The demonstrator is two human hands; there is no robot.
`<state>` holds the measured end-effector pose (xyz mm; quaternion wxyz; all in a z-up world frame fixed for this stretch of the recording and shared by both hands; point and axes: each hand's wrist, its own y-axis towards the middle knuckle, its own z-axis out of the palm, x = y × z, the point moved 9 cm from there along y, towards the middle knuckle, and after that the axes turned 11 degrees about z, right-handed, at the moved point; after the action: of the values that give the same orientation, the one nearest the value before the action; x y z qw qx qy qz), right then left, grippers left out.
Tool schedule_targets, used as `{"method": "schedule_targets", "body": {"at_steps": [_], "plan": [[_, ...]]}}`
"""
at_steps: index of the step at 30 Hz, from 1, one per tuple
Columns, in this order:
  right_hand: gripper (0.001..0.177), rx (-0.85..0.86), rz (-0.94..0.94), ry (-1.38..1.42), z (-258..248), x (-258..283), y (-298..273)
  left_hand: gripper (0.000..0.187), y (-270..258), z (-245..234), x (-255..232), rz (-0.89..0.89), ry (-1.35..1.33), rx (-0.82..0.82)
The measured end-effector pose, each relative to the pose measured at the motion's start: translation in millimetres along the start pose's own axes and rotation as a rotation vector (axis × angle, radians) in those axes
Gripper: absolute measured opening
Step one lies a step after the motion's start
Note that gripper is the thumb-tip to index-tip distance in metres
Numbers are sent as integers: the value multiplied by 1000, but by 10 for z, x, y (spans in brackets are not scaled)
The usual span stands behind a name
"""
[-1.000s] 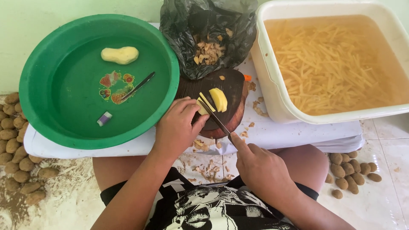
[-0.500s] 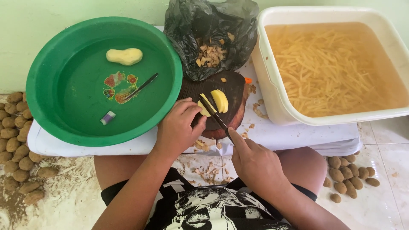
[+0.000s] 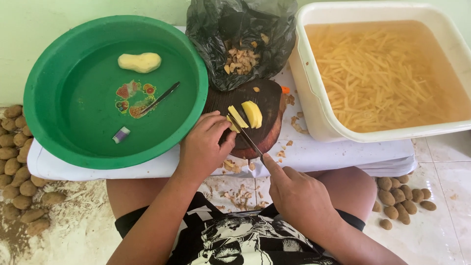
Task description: Slicing peeled potatoes into thin strips for french fries using a knife and a wooden cutting board.
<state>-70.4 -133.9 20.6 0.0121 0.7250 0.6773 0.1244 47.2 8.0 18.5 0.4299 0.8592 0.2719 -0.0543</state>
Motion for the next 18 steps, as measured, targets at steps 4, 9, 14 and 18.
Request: {"method": "schedule_targets", "body": {"at_steps": [4,9,14,18], "plan": [[52,-14,-17,6,-7,8,21,22,-3,-20,-10,5,-17,-25],[51,-52,-39,-53,147,61,138,23,10,-34,-21,34,-34,-37],[58,-33,-46,-59,253,70,133,23,-6,-20,-18,36,-15,-31],[51,-62,-14,-30,161,53,107,23,10,-46,-33,38,-20,-42]]}}
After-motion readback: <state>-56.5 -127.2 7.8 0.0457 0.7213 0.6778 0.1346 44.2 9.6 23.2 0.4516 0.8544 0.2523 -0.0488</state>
